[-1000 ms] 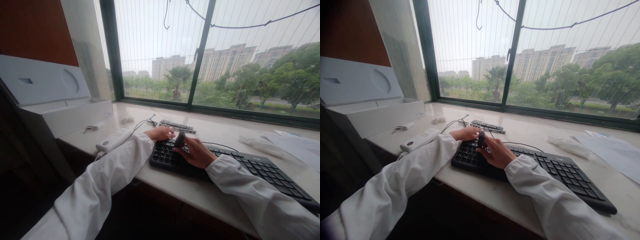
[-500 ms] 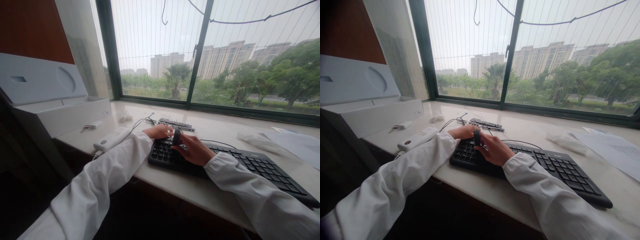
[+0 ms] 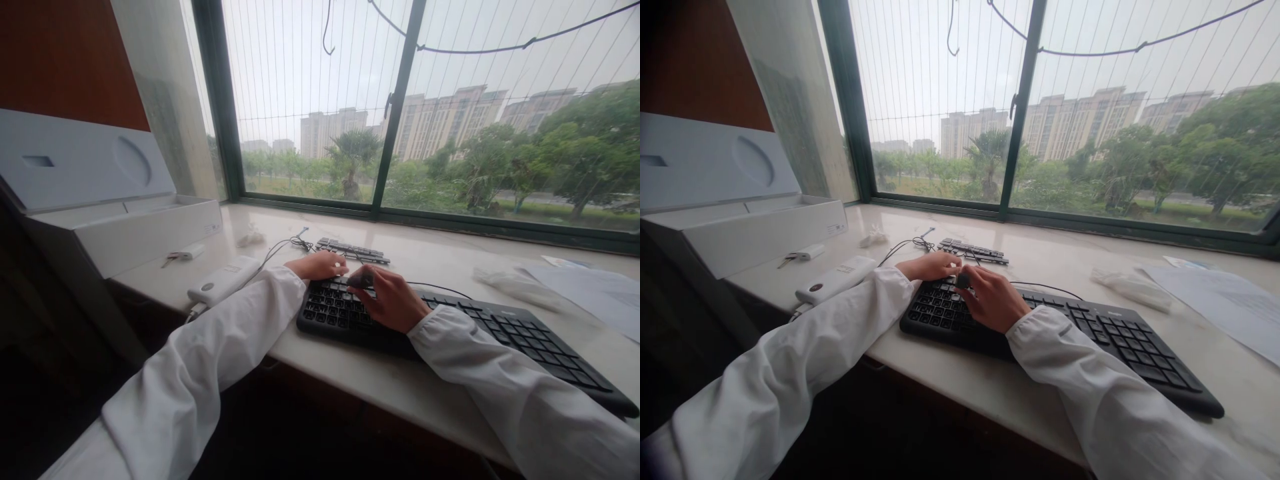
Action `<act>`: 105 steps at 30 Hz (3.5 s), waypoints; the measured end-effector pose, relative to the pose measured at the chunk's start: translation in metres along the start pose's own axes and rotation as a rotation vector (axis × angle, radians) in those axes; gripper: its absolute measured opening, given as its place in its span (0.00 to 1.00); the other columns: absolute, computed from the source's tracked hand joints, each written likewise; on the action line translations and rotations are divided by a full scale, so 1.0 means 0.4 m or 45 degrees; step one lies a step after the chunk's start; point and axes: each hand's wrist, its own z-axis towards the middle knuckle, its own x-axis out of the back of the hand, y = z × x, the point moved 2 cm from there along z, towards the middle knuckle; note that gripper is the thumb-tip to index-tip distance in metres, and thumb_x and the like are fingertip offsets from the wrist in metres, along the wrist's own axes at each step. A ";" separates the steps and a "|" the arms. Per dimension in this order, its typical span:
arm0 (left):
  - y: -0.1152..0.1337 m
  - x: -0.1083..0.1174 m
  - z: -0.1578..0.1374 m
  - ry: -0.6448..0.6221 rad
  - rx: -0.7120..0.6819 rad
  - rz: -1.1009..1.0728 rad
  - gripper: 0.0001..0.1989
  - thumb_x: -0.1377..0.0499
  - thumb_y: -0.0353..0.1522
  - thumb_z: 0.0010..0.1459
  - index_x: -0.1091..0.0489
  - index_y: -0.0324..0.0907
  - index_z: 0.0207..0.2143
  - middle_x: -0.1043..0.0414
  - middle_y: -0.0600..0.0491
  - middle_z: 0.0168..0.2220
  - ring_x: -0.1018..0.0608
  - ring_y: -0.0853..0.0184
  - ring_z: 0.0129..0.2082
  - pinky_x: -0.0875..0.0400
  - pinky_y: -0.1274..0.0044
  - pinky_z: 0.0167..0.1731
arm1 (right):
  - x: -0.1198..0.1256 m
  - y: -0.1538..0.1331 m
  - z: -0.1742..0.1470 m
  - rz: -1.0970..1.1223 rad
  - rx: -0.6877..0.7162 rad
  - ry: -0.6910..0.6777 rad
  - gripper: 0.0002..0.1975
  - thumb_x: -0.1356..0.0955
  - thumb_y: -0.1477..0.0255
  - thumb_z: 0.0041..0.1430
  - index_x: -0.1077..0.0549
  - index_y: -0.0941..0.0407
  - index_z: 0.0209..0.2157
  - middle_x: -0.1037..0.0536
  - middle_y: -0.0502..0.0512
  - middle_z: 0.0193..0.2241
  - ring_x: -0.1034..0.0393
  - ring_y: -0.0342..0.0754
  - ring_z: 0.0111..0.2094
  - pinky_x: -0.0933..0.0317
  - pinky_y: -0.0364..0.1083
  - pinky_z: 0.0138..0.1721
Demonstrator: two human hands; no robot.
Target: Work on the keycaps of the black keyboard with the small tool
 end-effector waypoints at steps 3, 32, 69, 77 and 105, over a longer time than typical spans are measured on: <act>0.001 0.000 -0.002 -0.002 -0.006 -0.014 0.15 0.48 0.40 0.63 0.26 0.41 0.41 0.23 0.51 0.37 0.25 0.64 0.37 0.34 0.76 0.37 | -0.003 0.001 -0.001 0.072 -0.011 -0.001 0.08 0.35 0.69 0.63 0.36 0.56 0.43 0.26 0.55 0.32 0.30 0.48 0.31 0.34 0.46 0.34; 0.011 0.007 -0.004 -0.025 0.033 -0.020 0.10 0.45 0.34 0.60 0.27 0.38 0.37 0.25 0.51 0.35 0.26 0.65 0.35 0.36 0.78 0.34 | -0.014 -0.005 0.007 0.176 -0.134 -0.041 0.14 0.34 0.69 0.62 0.34 0.58 0.47 0.26 0.51 0.28 0.31 0.44 0.27 0.38 0.42 0.30; 0.013 0.006 -0.005 0.000 0.031 -0.053 0.10 0.45 0.35 0.60 0.27 0.38 0.35 0.26 0.53 0.31 0.27 0.67 0.33 0.36 0.78 0.33 | -0.011 -0.002 0.003 0.111 -0.021 -0.062 0.14 0.35 0.69 0.63 0.36 0.58 0.48 0.27 0.53 0.30 0.33 0.46 0.29 0.37 0.44 0.31; 0.024 0.013 -0.014 0.012 0.035 -0.083 0.10 0.46 0.35 0.60 0.28 0.39 0.34 0.29 0.55 0.28 0.28 0.68 0.31 0.37 0.78 0.33 | -0.008 -0.002 0.004 0.107 0.002 -0.105 0.13 0.36 0.68 0.64 0.36 0.58 0.48 0.26 0.56 0.33 0.33 0.47 0.30 0.36 0.46 0.32; 0.008 0.003 -0.004 -0.002 0.028 -0.042 0.11 0.46 0.36 0.59 0.26 0.40 0.36 0.26 0.53 0.31 0.27 0.67 0.31 0.38 0.78 0.31 | -0.005 -0.004 0.002 0.019 0.113 -0.068 0.07 0.37 0.68 0.65 0.38 0.56 0.42 0.28 0.54 0.30 0.34 0.47 0.29 0.37 0.46 0.30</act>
